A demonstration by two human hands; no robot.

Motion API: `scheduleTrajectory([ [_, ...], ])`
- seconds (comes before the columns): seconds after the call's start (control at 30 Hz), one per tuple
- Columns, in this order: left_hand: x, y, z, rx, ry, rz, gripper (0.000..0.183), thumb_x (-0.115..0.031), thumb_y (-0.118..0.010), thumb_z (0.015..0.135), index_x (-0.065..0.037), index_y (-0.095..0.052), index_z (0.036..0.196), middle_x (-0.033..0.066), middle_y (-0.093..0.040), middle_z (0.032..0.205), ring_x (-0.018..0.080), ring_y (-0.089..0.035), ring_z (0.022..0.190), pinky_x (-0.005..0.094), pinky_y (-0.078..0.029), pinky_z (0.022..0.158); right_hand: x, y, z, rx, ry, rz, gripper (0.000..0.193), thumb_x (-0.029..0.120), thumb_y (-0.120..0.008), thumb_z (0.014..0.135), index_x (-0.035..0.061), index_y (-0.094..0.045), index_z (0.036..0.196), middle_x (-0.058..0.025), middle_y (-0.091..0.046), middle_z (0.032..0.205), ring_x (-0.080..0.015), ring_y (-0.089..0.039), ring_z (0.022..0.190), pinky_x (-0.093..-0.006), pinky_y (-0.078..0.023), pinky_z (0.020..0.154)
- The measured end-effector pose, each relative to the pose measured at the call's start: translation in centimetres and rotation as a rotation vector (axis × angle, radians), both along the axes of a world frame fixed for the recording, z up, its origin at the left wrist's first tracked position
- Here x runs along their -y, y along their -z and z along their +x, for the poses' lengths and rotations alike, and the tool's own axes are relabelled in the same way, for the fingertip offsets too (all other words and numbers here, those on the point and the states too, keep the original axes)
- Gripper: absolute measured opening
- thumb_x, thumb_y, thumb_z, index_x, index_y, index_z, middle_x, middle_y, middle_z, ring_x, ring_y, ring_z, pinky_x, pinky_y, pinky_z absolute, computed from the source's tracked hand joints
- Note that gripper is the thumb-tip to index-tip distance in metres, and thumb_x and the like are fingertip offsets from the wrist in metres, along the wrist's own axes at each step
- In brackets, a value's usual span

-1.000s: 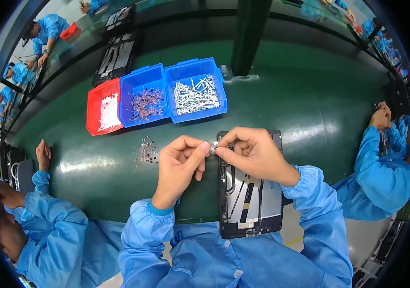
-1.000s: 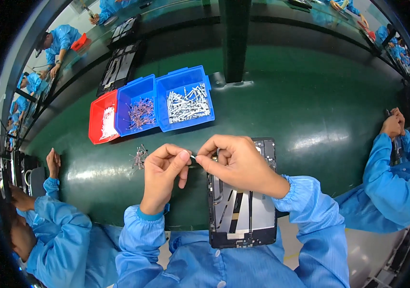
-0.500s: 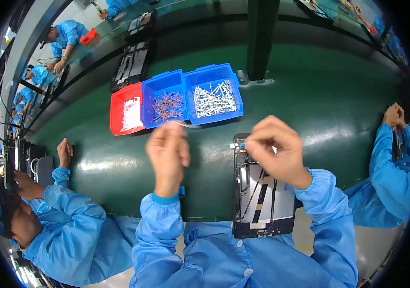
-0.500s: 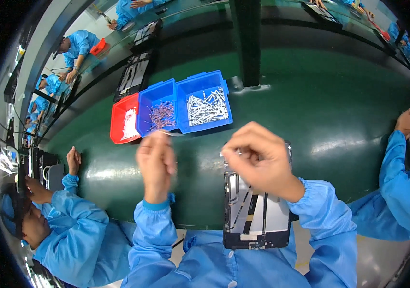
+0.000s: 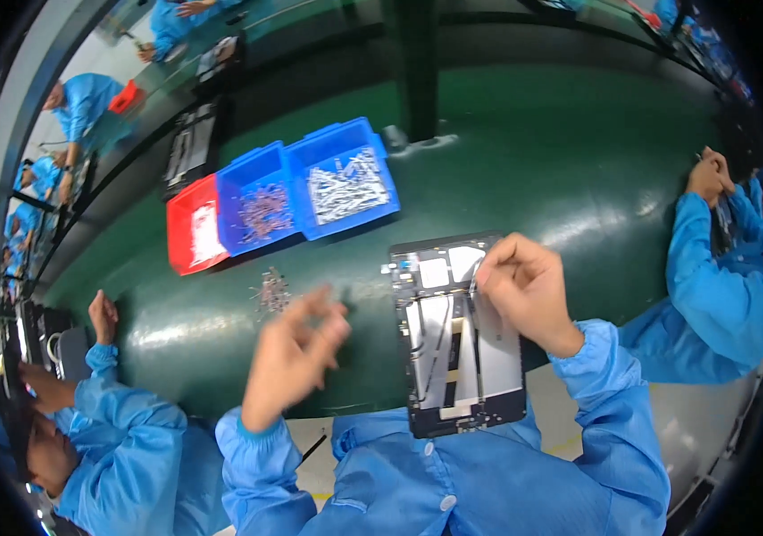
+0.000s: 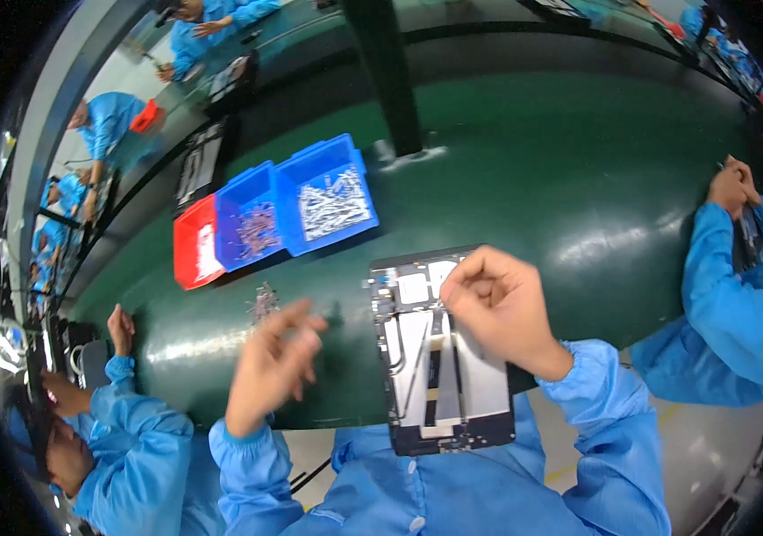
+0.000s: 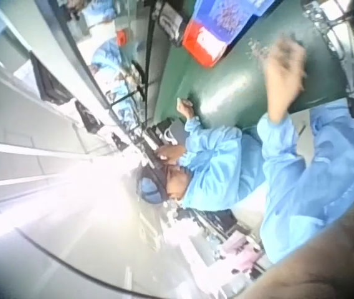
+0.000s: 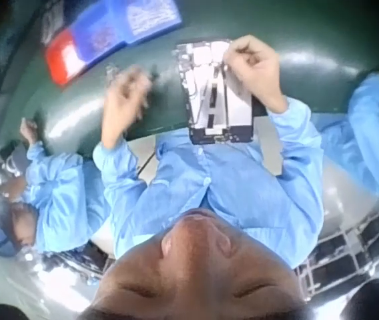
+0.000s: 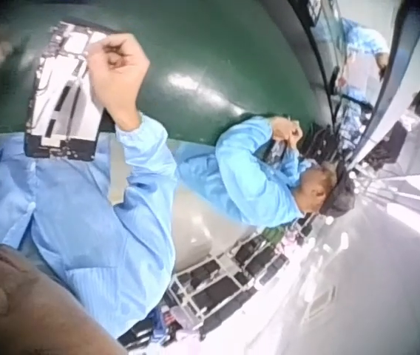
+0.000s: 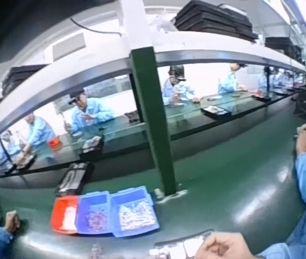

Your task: The person assembles a tablet by hand, inserting internal components, pins, and small connectors into a tablet chassis, taking the components from bins.

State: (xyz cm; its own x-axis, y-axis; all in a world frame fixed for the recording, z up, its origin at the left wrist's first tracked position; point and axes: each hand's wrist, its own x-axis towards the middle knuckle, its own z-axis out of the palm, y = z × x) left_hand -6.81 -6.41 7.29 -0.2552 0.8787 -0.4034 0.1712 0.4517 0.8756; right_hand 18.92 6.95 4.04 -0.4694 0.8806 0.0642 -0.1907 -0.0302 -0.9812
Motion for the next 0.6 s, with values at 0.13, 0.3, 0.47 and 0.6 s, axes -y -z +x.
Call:
scheduleTrajectory([
  [0.13,1.8,3.0,4.4,0.248,0.241,0.015,0.075,-0.023,-0.068,0.095,0.006,-0.027,0.15,0.0128,-0.058,0.116,0.0058,-0.05,0.062,0.0218,-0.044,0.054,2.8,2.4,1.7,0.032,0.012,0.071,0.007,-0.001,-0.066,0.09,-0.0007,-0.059,0.088,0.0028,-0.059,0.073,0.0016,-0.051,0.062,-0.016,-0.038,0.051],
  [0.3,-2.4,1.9,7.3,0.556,0.155,-0.221,0.047,-0.028,-0.074,0.089,0.0,-0.055,0.121,-0.0037,-0.06,0.081,0.0025,-0.046,0.058,0.0199,-0.031,0.044,3.3,3.4,2.6,0.013,0.164,0.116,0.006,-0.002,-0.064,0.091,-0.0032,-0.059,0.09,-0.0015,-0.062,0.075,-0.0001,-0.055,0.063,-0.0161,-0.041,0.052],
  [0.47,-5.2,1.4,9.2,0.575,0.193,-0.207,0.017,-0.016,-0.072,0.088,-0.001,-0.068,0.094,-0.0025,-0.063,0.077,0.0054,-0.058,0.068,0.0233,-0.044,0.05,1.5,0.4,3.5,-0.046,0.199,0.042,0.004,-0.002,-0.062,0.092,-0.0045,-0.058,0.093,-0.0067,-0.067,0.08,-0.006,-0.062,0.067,-0.0193,-0.049,0.056],
  [0.6,-7.7,0.4,9.4,0.245,0.132,0.592,0.011,-0.008,-0.071,0.088,0.0,-0.069,0.094,-0.0013,-0.066,0.078,0.0047,-0.055,0.066,0.0208,-0.042,0.057,-0.9,-6.0,3.8,-0.14,0.18,0.165,0.006,0.002,-0.063,0.093,-0.0017,-0.059,0.092,-0.009,-0.068,0.079,-0.0028,-0.05,0.054,-0.019,-0.04,0.048],
])
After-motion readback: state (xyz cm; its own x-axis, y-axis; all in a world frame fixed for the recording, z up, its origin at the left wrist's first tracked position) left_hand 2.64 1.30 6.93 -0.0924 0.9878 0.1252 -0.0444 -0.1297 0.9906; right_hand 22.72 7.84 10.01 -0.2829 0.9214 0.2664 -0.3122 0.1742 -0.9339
